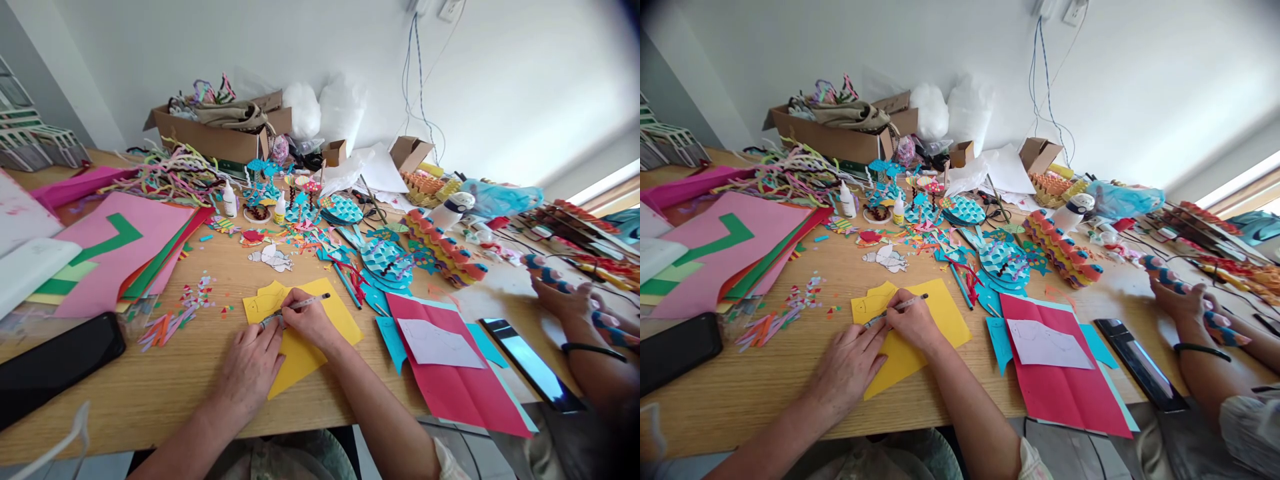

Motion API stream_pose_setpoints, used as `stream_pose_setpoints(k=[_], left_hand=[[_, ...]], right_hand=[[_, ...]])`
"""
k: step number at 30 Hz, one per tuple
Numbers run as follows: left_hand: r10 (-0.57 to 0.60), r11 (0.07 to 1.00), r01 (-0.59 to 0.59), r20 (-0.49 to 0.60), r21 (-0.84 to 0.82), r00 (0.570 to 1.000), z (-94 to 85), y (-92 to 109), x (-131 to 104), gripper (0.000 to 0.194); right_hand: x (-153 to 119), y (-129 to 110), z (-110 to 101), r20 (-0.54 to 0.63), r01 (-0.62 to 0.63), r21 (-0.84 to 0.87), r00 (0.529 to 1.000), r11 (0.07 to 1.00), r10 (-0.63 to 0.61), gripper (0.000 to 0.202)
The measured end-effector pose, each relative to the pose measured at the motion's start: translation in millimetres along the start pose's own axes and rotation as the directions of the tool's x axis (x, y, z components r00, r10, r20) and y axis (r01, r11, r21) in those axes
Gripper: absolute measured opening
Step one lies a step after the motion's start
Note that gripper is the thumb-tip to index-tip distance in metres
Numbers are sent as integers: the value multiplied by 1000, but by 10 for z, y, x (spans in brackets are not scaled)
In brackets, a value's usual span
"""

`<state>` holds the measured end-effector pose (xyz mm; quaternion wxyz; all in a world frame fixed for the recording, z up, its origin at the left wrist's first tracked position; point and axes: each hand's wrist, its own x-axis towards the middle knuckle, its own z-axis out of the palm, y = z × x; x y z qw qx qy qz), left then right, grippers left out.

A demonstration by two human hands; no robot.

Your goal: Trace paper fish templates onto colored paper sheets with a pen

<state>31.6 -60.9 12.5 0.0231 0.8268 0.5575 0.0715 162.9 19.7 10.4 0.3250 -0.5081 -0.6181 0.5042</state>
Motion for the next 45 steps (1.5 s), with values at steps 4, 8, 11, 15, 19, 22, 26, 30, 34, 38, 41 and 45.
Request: stream_pose_setpoints(k=[4,8,11,15,19,22,26,30,34,38,41,45], left_hand=[[2,1000,-2,-5,-2,1000,-7,2,11,42],[3,1000,-3,-7,-2,1000,-3,-1,7,42],[2,1000,-2,0,-7,1000,-6,-1,6,42],[3,1000,-3,8,-10,1000,-10,1,5,42],[2,1000,-2,-3,-2,1000,-3,2,-2,42],[0,1000,0,-6,1,1000,0,2,-6,42],[0,1000,0,-3,2,1000,0,0,-2,42],[-4,1000,4,-4,3,1000,5,-1,7,42],[-2,1000,2,-11,3,1000,3,-3,8,42],[1,1000,0,-3,4,1000,-8,-1,8,41],[3,1000,-3,-1,3,1000,-9,0,5,41],[0,1000,0,-9,-2,1000,-4,0,0,41]], right_hand=[[-4,4,-4,-1,16,-10,1000,1000,-16,5],[-4,4,-6,-10,18,-25,1000,1000,-18,5],[-3,0,-2,-18,19,-35,1000,999,-20,6],[-10,-23,-2,-12,9,-29,1000,1000,-10,5],[-22,-40,-8,-4,-4,11,1000,1000,4,6],[-24,-34,-7,-16,-9,37,1000,999,10,6],[-16,-16,0,-21,-16,59,1000,998,17,6],[-10,-10,5,-10,-7,40,1000,999,7,6],[-16,-17,6,-17,3,3,1000,1000,-3,5],[-23,-21,1,-17,-6,14,1000,1000,6,6],[-17,-13,-3,-25,0,5,1000,1000,0,6],[-9,-8,-8,-34,11,-22,999,1000,-12,5]])
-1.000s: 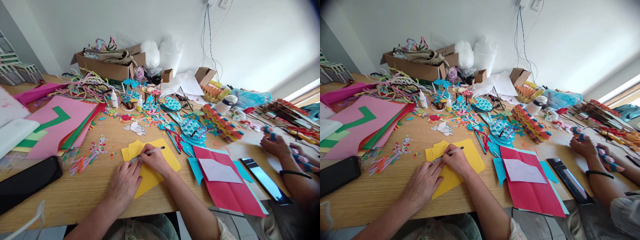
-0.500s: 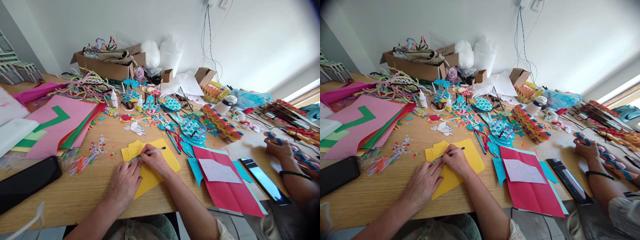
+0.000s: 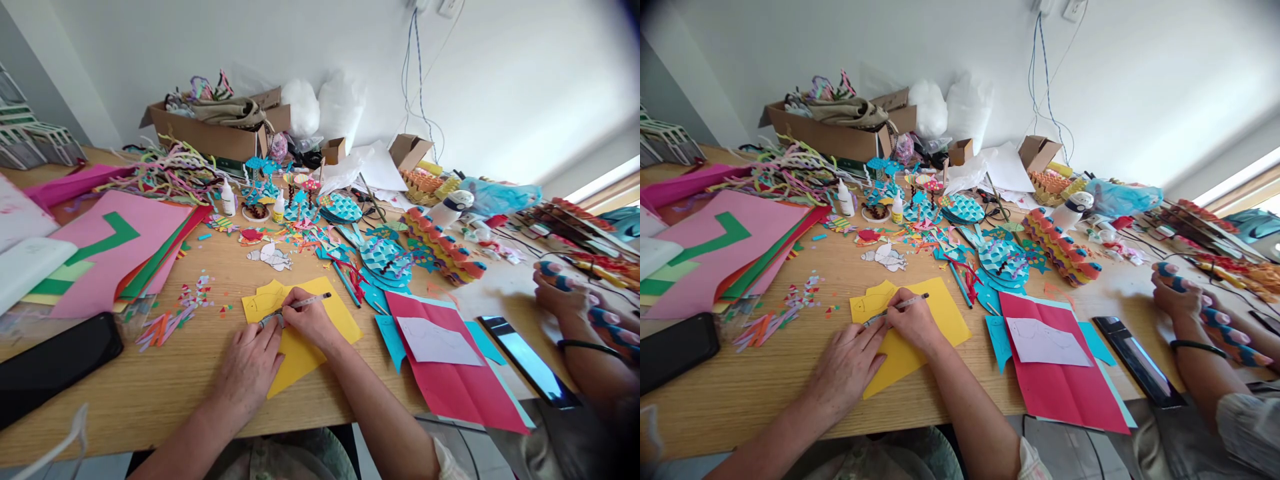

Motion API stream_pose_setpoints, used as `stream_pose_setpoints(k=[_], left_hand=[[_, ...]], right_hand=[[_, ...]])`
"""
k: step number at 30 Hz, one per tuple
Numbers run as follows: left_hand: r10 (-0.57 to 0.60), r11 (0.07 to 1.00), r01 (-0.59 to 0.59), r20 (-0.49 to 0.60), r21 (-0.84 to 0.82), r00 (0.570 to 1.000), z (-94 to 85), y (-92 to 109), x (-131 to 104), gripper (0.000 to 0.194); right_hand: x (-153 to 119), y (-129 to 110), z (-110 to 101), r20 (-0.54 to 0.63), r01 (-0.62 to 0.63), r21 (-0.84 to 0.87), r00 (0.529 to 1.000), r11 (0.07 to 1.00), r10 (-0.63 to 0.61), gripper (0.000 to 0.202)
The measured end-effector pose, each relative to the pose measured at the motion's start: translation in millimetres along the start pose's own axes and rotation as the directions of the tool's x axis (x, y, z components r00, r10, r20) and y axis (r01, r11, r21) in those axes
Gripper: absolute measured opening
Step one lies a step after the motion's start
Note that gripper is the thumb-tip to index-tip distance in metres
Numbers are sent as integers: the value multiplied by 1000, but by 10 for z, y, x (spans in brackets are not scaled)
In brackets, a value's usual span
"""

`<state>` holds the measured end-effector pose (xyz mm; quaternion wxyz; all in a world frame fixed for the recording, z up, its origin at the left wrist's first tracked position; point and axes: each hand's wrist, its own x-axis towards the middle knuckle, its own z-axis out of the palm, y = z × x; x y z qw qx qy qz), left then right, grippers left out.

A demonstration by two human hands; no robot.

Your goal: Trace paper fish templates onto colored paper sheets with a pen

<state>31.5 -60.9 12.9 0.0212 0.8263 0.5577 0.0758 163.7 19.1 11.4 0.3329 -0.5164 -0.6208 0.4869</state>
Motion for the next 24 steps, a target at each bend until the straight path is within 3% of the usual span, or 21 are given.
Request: stream_pose_setpoints(k=[8,24], left_hand=[[-8,1000,8,20,6,1000,-19,11,7,41],[6,1000,-6,7,8,1000,20,-8,15,42]], right_hand=[[-18,-43,-22,12,-45,47,999,998,44,7],[-16,15,-16,-6,-16,123,1000,992,17,6]])
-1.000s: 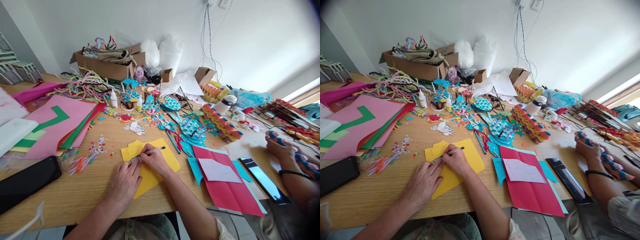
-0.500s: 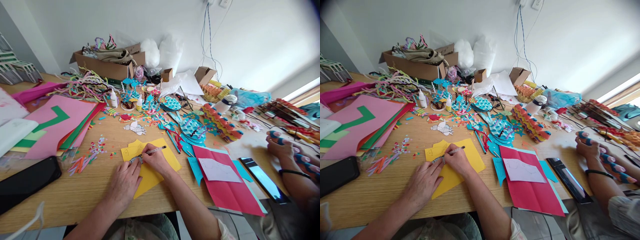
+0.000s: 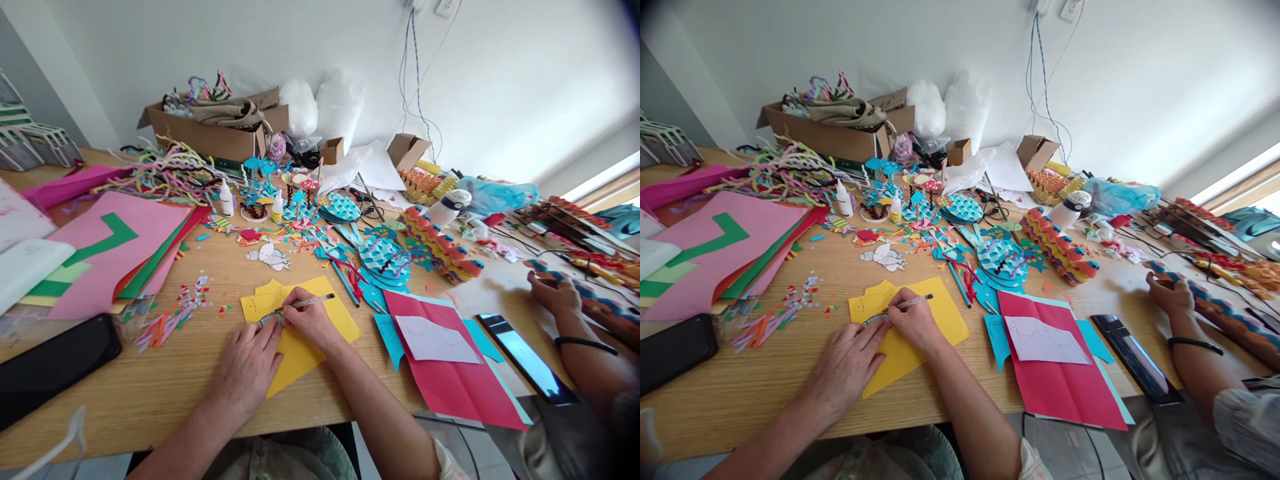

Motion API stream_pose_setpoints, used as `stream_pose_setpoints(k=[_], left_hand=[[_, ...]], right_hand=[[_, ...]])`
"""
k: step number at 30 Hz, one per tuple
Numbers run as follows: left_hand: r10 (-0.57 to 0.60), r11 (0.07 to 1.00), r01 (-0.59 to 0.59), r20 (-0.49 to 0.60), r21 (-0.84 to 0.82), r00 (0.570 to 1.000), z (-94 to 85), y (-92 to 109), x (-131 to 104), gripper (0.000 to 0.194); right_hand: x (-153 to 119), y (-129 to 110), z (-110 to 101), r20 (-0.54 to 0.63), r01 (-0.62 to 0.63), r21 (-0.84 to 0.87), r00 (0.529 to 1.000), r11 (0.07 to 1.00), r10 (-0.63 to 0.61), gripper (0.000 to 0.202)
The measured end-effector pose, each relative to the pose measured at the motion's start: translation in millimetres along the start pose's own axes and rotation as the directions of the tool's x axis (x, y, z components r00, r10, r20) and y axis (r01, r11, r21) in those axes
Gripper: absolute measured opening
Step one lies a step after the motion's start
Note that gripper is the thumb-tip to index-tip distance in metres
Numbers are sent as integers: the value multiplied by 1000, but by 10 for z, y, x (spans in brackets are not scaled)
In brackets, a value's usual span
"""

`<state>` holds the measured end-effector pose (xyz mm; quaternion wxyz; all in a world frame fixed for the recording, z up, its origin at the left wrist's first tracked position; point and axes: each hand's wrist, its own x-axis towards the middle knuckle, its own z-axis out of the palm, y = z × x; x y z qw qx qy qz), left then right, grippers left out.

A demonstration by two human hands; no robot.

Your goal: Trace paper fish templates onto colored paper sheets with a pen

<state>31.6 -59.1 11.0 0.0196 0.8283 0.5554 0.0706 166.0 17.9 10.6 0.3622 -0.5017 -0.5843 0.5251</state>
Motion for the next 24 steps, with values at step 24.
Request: stream_pose_setpoints(k=[24], left_hand=[[8,1000,-8,-10,15,1000,6,-10,-18,42]], right_hand=[[9,14,-2,-26,45,-121,998,992,-48,4]])
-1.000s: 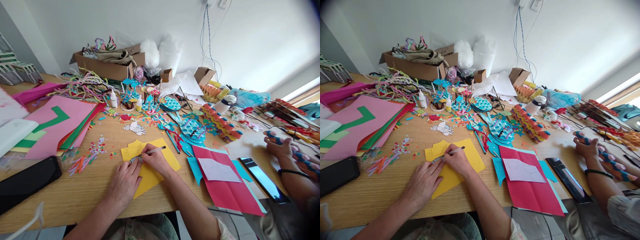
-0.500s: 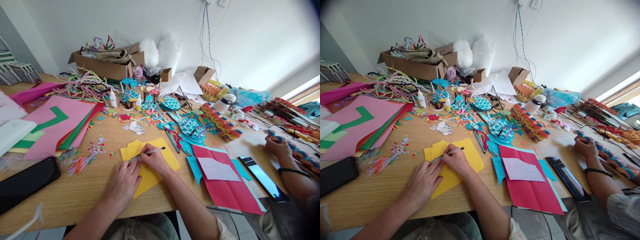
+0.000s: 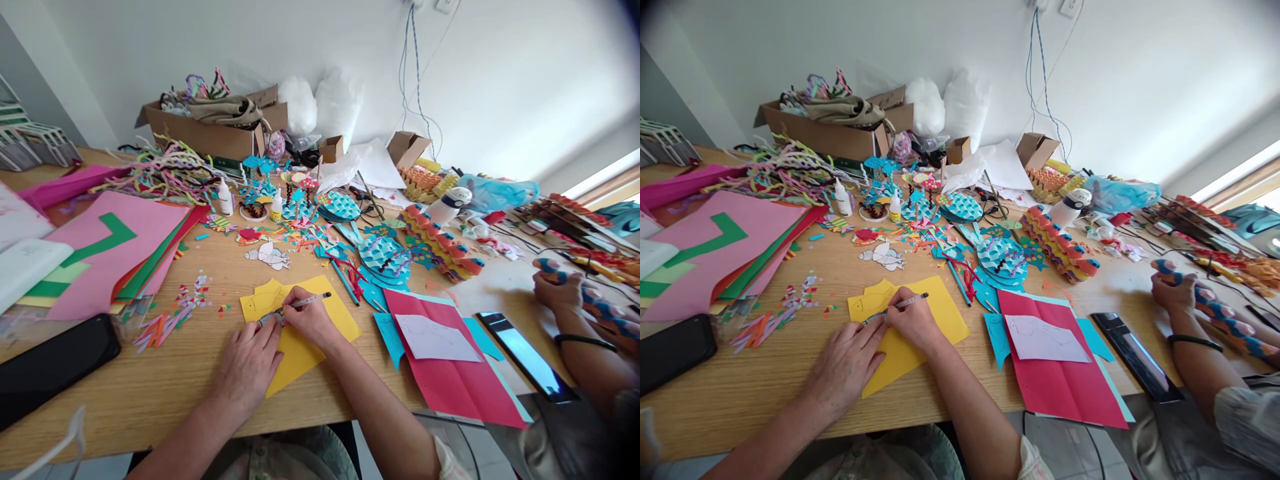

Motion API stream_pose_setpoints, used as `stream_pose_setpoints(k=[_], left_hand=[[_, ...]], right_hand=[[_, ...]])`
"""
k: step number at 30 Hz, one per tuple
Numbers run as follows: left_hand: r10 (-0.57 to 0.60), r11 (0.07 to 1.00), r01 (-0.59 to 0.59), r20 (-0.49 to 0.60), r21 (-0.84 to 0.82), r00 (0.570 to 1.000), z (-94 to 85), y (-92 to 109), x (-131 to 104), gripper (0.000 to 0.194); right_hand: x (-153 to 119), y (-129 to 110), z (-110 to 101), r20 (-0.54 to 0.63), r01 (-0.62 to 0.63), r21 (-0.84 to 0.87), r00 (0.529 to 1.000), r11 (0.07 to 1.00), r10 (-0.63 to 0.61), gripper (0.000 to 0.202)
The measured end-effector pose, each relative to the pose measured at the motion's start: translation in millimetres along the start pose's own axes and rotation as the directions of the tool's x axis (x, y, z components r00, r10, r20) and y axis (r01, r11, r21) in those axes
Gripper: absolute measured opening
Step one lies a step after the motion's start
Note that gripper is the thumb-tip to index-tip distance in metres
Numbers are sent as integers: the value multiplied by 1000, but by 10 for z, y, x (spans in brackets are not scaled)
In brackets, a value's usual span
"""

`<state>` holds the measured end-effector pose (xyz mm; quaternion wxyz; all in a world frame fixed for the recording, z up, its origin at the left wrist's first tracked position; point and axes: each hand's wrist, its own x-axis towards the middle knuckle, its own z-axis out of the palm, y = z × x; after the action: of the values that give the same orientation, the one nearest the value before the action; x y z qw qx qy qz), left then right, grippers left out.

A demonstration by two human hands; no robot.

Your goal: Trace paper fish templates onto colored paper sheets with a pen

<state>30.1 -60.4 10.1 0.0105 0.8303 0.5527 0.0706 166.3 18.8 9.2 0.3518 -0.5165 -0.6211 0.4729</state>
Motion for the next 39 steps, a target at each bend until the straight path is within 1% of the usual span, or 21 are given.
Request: stream_pose_setpoints(k=[10,19,25,29,39], left_hand=[[-3,1000,3,-2,-2,1000,22,2,16,41],[3,1000,-3,-3,-12,1000,12,7,13,40],[14,1000,-14,14,-25,1000,-35,8,34,41],[12,1000,-11,31,-23,999,-59,10,41,40],[8,1000,-7,16,-12,1000,-38,17,42,40]], right_hand=[[-5,31,-9,0,14,-25,1000,1000,-14,3],[-48,-22,-35,10,20,-63,1000,998,-20,3],[-50,-24,-37,-3,41,-76,999,996,-42,4],[-52,-9,-39,-4,30,-64,1000,997,-31,4],[-51,7,-57,-25,13,-52,1000,999,-14,3]])
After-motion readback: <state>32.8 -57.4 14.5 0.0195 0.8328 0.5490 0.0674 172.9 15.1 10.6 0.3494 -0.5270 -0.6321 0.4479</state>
